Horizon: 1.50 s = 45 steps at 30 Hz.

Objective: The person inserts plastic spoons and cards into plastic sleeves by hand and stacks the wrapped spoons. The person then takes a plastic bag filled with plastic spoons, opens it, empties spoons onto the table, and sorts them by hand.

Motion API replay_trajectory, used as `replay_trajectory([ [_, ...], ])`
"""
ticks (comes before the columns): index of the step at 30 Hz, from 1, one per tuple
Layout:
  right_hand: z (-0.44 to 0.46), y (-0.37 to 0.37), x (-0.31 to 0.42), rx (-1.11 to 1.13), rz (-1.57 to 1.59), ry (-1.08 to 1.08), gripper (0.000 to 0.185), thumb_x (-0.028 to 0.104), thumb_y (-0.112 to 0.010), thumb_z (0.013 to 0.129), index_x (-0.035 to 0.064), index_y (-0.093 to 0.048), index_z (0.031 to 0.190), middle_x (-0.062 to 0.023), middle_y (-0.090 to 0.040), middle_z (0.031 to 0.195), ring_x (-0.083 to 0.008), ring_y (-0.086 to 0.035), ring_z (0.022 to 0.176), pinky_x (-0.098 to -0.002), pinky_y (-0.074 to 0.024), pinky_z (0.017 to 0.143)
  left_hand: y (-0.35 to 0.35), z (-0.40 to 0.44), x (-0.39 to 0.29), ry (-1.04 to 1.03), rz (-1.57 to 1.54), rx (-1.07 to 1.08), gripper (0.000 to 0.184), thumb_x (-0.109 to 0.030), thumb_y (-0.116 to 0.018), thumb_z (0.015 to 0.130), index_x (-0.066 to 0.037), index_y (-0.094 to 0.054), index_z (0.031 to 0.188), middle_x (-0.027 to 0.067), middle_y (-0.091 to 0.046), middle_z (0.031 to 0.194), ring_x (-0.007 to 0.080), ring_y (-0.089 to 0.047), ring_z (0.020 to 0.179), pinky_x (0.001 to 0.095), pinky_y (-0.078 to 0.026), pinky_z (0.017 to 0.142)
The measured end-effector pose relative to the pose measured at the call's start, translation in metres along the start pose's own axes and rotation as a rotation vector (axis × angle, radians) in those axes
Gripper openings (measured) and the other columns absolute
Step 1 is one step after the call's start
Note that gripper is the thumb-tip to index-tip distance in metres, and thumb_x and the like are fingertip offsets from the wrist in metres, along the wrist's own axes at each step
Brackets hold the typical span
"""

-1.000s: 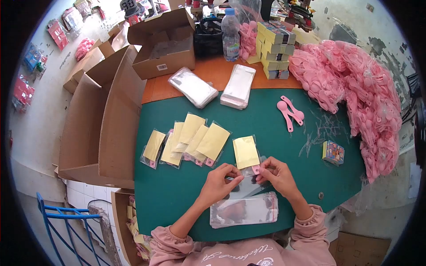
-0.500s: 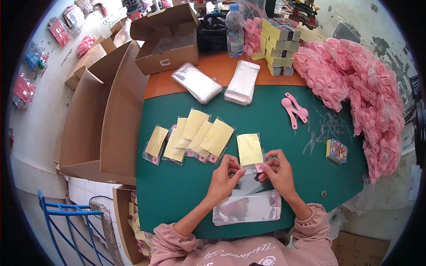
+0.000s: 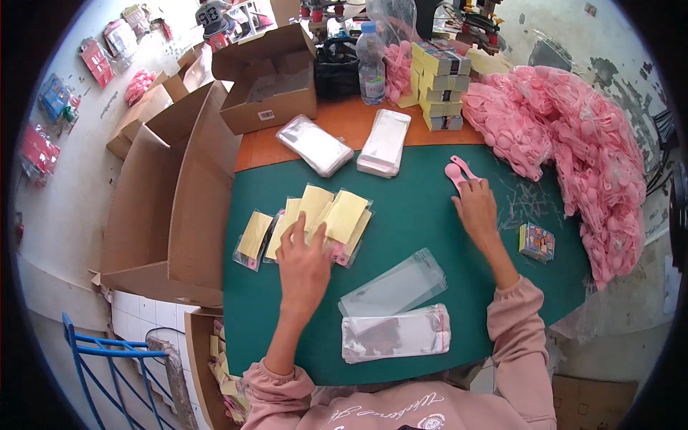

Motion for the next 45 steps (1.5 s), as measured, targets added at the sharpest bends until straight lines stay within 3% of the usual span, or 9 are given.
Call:
replay_trajectory([
  [6,0.007,-0.013,-0.038,0.198,-0.246,-0.19,0.017,0.016,-0.056,0.077,0.0025,-0.063,0.085,-0.0139,-0.061,0.083,-0.0292,-0.053,0.085,-0.0394,-0.039,0.077,-0.061,-0.017,-0.089,-0.16,-0.366,0.263,0.032,-0.018,-0.064,0.075,-0.003,-0.055,0.101,0.0147,-0.053,0.098,0.0306,-0.054,0.09,0.0363,-0.045,0.077],
  [10,0.006,0.023,-0.093,0.244,0.527,-0.464,0.019,0.013,-0.055,0.078,0.0052,-0.064,0.092,-0.0117,-0.063,0.085,-0.0278,-0.054,0.09,-0.0389,-0.042,0.071,-0.082,-0.015,-0.091,-0.153,-0.284,0.231,0.04,-0.014,-0.064,0.073,-0.003,-0.05,0.109,0.0116,-0.051,0.089,0.0279,-0.055,0.082,0.0371,-0.046,0.071],
  [12,0.002,0.032,-0.114,0.265,0.796,-0.489,0.017,0.012,-0.055,0.079,0.0041,-0.063,0.092,-0.0115,-0.062,0.087,-0.0278,-0.055,0.089,-0.0382,-0.043,0.07,-0.096,-0.013,-0.082,-0.063,-0.612,0.332,0.036,-0.007,-0.063,0.072,-0.003,-0.053,0.106,0.0106,-0.051,0.085,0.0249,-0.055,0.079,0.0347,-0.046,0.07],
  [15,0.006,0.096,-0.125,-0.238,0.705,-0.209,0.016,0.01,-0.053,0.082,0.0016,-0.06,0.094,-0.0106,-0.057,0.096,-0.0231,-0.056,0.08,-0.0329,-0.0441,0.069,-0.101,-0.01,-0.084,-0.094,-0.724,0.353,0.027,-0.001,-0.061,0.071,-0.002,-0.056,0.097,0.0097,-0.051,0.08,0.0222,-0.055,0.073,0.0322,-0.046,0.067],
  [17,-0.005,0.133,-0.09,-0.375,-0.234,-0.072,0.017,0.008,-0.051,0.084,0.0003,-0.059,0.097,-0.0106,-0.053,0.103,-0.0191,-0.054,0.072,-0.0288,-0.0442,0.064,-0.094,-0.007,-0.085,-0.095,-0.702,0.344,0.02,0.0,-0.06,0.071,-0.002,-0.056,0.091,0.0089,-0.051,0.079,0.021,-0.056,0.072,0.0308,-0.047,0.067],
  [19,-0.018,0.107,-0.077,-0.126,0.584,-0.291,0.015,0.006,-0.051,0.083,0.001,-0.059,0.096,-0.0109,-0.053,0.101,-0.0186,-0.053,0.072,-0.0276,-0.0441,0.061,-0.088,-0.004,-0.085,-0.087,-0.677,0.335,0.014,0.001,-0.058,0.072,-0.001,-0.056,0.086,0.0081,-0.051,0.078,0.0197,-0.056,0.072,0.0293,-0.048,0.067],
  [21,-0.036,0.091,-0.029,0.079,0.726,-0.244,0.015,0.005,-0.05,0.083,0.0011,-0.059,0.095,-0.0119,-0.052,0.097,-0.0166,-0.053,0.069,-0.0269,-0.0442,0.06,-0.092,-0.001,-0.077,0.034,-0.825,0.397,0.009,-0.001,-0.058,0.073,-0.001,-0.05,0.078,0.0087,-0.058,0.082,0.0215,-0.06,0.074,0.0323,-0.048,0.066],
  [29,-0.084,0.08,-0.008,-0.138,0.784,-0.559,0.013,0.01,-0.066,0.079,0.0012,-0.058,0.085,-0.0023,-0.056,0.062,-0.0054,-0.051,0.057,-0.0194,-0.0392,0.05,-0.11,-0.009,-0.066,0.364,-1.369,0.602,0.02,-0.003,-0.057,0.078,-0.004,-0.042,0.091,0.0107,-0.066,0.088,0.0123,-0.062,0.081,0.0264,-0.047,0.073],
  [45,-0.057,0.109,0.044,-0.103,0.767,-0.336,0.012,0.009,-0.064,0.079,-0.001,-0.059,0.084,-0.0053,-0.057,0.068,-0.0091,-0.054,0.059,-0.0213,-0.0425,0.054,-0.093,-0.007,-0.07,0.446,-1.364,0.643,0.029,-0.01,-0.063,0.081,-0.001,-0.053,0.107,0.0092,-0.066,0.088,0.0099,-0.062,0.082,0.0206,-0.046,0.067],
])
Point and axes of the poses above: each hand's wrist, its own z-axis towards the middle knuckle, its own y-axis out of the back of the hand, x = y × z, the point moved 10 cm from there along z, towards the middle knuckle
